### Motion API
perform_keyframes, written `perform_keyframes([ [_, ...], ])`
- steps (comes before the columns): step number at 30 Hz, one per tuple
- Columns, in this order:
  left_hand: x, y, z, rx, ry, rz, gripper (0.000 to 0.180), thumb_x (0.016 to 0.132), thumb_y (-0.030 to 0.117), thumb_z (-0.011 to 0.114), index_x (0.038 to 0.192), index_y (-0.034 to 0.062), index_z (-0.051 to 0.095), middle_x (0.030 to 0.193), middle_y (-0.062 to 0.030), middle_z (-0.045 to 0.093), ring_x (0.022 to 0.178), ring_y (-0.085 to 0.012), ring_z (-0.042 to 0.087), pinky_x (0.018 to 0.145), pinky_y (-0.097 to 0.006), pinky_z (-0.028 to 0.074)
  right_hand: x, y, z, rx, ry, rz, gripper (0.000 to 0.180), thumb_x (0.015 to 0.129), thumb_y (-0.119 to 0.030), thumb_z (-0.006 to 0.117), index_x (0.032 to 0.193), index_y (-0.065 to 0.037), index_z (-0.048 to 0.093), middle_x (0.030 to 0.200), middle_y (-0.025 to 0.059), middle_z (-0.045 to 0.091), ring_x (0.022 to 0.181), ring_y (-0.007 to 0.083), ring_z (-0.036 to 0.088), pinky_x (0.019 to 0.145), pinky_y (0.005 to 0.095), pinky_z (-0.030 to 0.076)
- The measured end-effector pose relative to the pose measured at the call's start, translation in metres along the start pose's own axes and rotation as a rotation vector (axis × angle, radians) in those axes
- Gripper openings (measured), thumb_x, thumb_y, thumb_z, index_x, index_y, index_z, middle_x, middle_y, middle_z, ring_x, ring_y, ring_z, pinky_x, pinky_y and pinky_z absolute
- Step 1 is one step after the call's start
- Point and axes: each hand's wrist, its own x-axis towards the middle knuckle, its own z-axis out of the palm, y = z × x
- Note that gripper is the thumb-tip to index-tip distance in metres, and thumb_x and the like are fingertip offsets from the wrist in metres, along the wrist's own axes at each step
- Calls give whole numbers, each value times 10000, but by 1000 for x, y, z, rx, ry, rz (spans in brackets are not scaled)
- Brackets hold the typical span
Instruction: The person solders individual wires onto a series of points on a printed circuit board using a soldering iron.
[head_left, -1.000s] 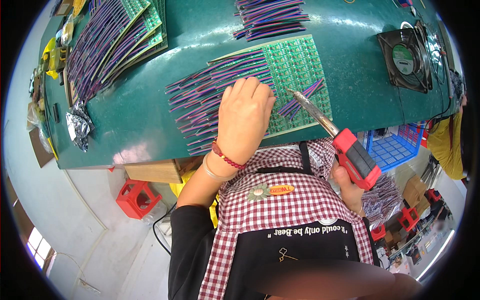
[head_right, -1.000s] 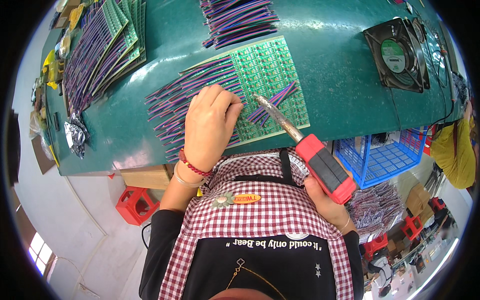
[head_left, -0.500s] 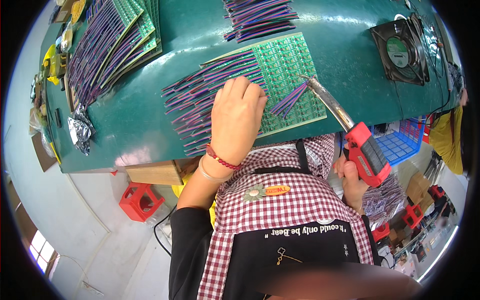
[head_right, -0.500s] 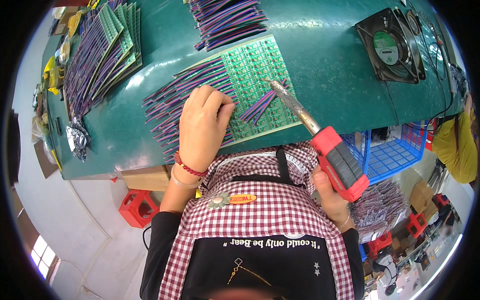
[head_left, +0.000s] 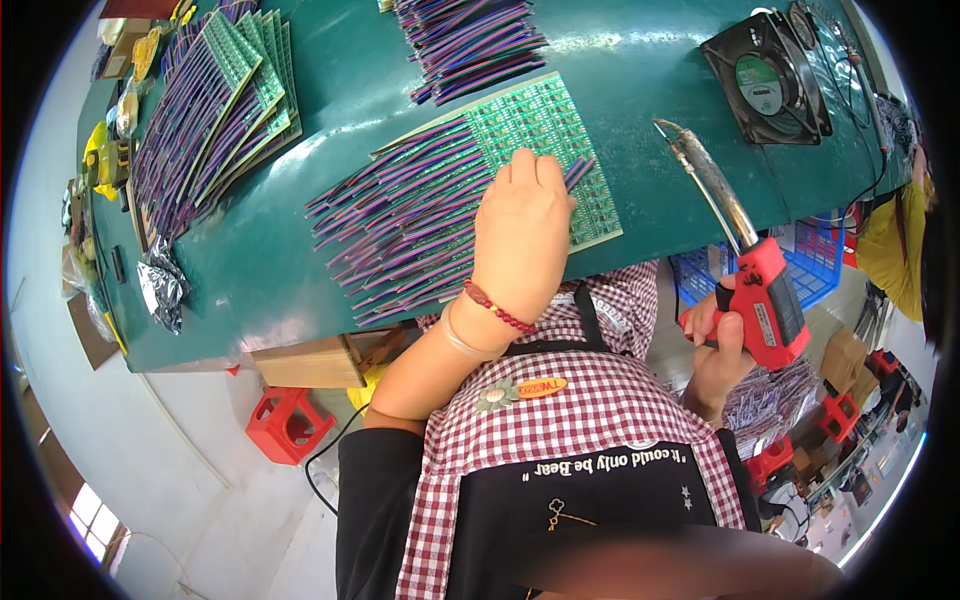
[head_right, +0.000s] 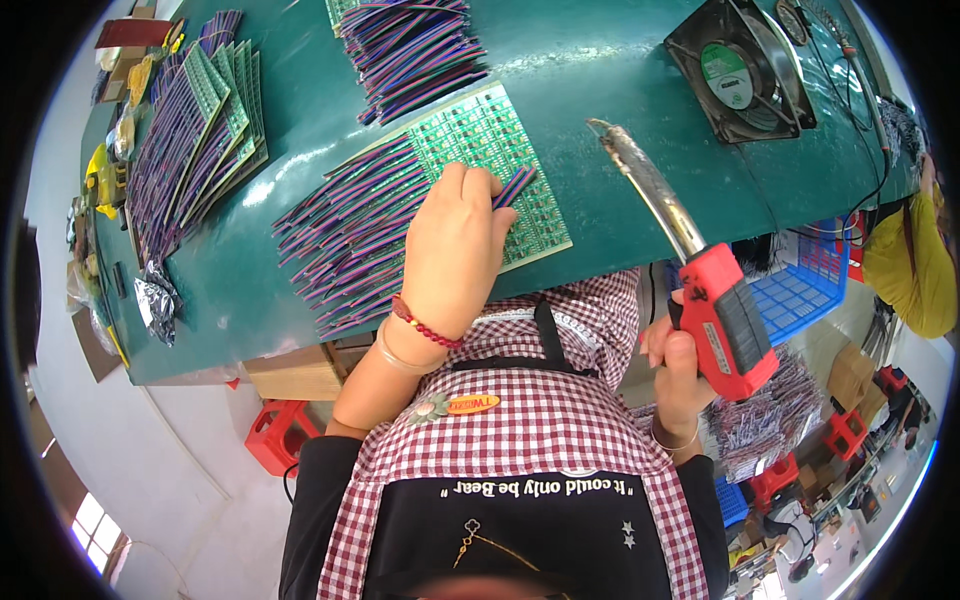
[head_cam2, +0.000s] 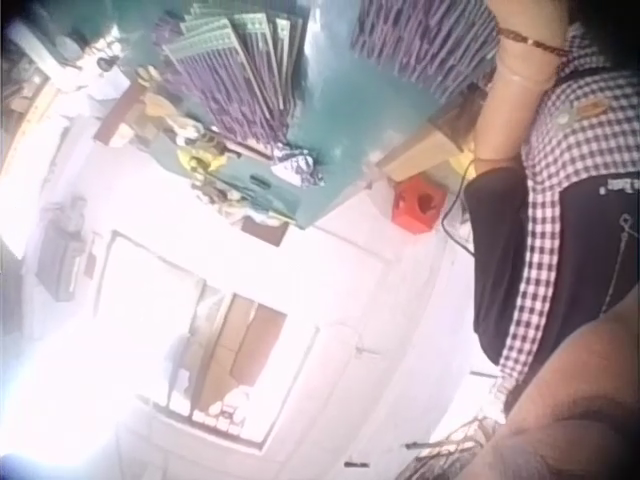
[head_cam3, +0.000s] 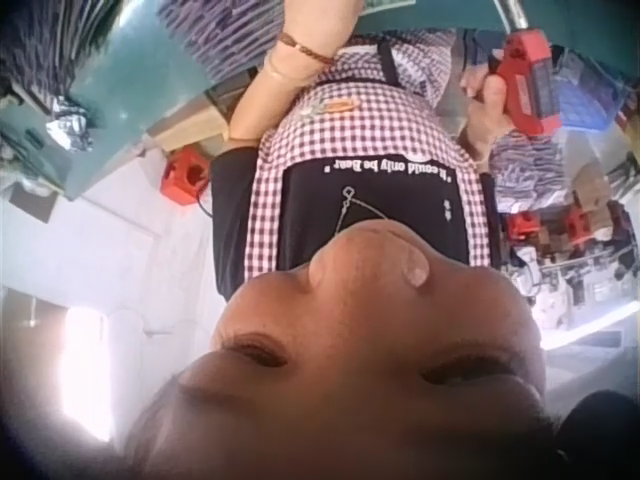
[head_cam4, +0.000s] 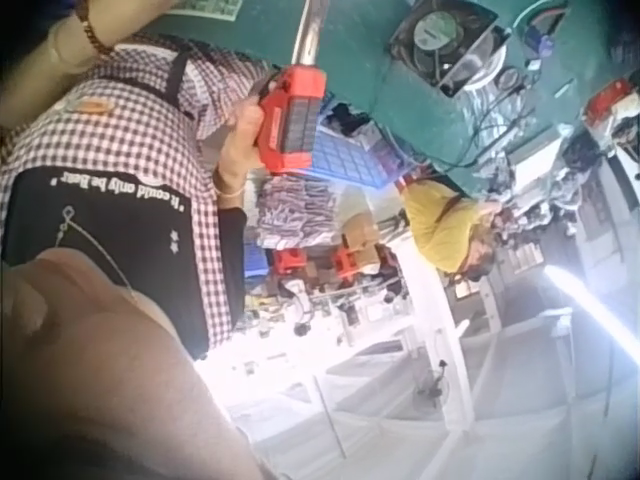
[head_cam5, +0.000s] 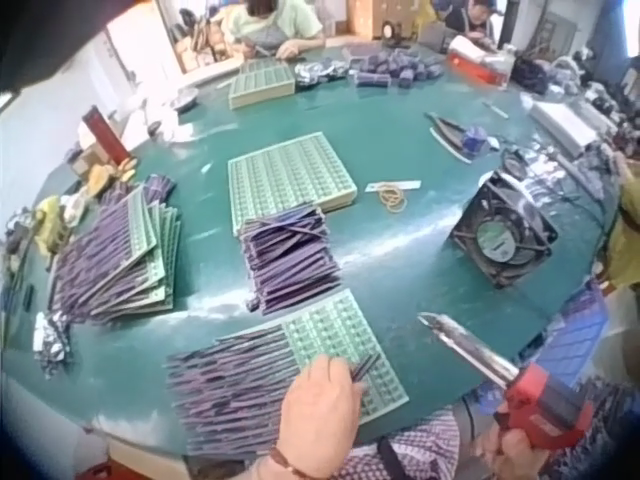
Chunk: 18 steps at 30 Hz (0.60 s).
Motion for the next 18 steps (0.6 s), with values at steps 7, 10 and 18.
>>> perform_keyframes([
  [7, 4, 4, 2, -61, 19, 34, 146, 800, 33, 636, 897, 6, 530, 831, -187, 561, 770, -385, 591, 683, -463, 494, 4, 13, -4, 118, 75, 31, 385, 971, -254, 535, 1221, 30, 460, 619, 28, 447, 499, 113, 425, 498, 281, 391],
  [10, 7, 6, 6, -187, 19, 29, 137, 820, 37, 608, 896, 1, 499, 838, -203, 559, 769, -402, 588, 682, -480, 489, 3, 17, -3, 119, 56, 11, 358, 972, -223, 533, 1223, 25, 474, 613, 29, 450, 488, 114, 428, 498, 284, 399],
  [18, 16, 8, 11, -216, 33, -35, 198, 846, 92, 639, 917, -13, 487, 881, -221, 572, 774, -421, 597, 657, -486, 500, 3, 24, -6, 88, 78, -21, 309, 977, -162, 492, 1214, 37, 482, 592, 20, 427, 468, 95, 408, 447, 262, 379],
])
